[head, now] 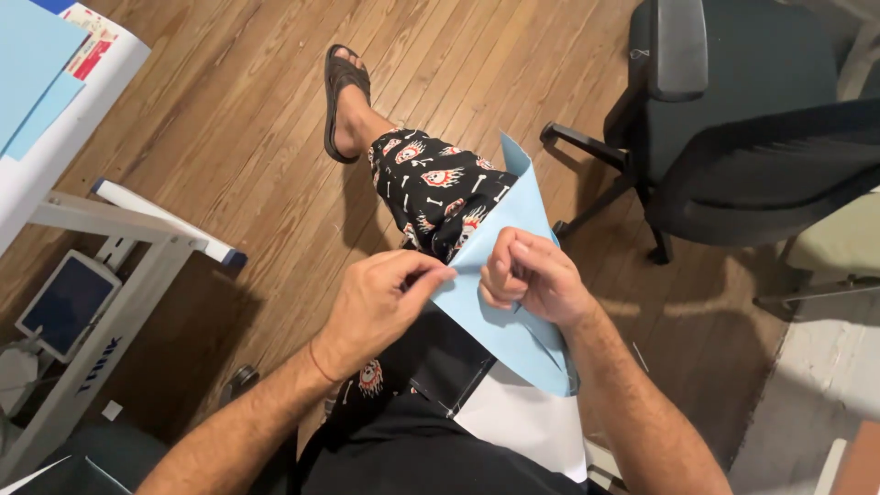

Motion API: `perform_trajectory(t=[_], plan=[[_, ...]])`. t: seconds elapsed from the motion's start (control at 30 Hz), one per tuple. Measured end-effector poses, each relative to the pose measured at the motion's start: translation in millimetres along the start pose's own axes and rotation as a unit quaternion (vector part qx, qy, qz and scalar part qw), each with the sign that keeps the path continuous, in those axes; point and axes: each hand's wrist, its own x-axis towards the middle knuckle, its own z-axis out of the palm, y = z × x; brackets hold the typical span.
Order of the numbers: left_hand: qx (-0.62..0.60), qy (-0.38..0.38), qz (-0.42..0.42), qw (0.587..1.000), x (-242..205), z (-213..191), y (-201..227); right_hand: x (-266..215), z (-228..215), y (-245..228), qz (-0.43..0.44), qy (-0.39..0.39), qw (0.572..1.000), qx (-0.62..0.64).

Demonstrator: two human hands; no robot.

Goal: The person folds a light blue fabric piece on their lap, aligning edges and smoothing the surface. They then handle a white paper or fabric piece and a black fabric piece, folding and adjusting them on their lap.

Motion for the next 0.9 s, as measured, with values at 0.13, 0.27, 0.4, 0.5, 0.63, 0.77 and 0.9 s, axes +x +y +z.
perform_trajectory(t=[0.13, 0.27, 0.4, 0.5, 0.63, 0.77, 0.9], plan=[[-0.001, 0.102, -0.191, 0.976, 14, -38, 3, -2, -1, -5, -0.007, 0.022, 1.000, -0.004], [0.056, 0.064, -0.165, 0.983, 1, -43, -15, 0, 3, -3, -0.011, 0.023, 1.000, -0.004], [-0.065, -0.039, -0.173, 0.982, 12, -27, 14, 5, 19, 3, -0.012, 0.022, 0.999, -0.023], [-0.134, -0.059, -0.217, 0.965, 11, 0, 1, 2, 17, 9, -0.011, 0.012, 1.000, -0.002], [-0.253, 0.034, -0.288, 0.923, 20, 19, -37, 1, 4, 6, -0.019, -0.005, 0.998, 0.052], [-0.220, 0.088, -0.282, 0.930, 27, -7, -38, -1, 1, 7, -0.020, 0.003, 0.998, 0.063], [-0.234, -0.059, -0.262, 0.934, 30, 3, -18, 5, 11, 12, -0.003, -0.016, 0.998, 0.062]])
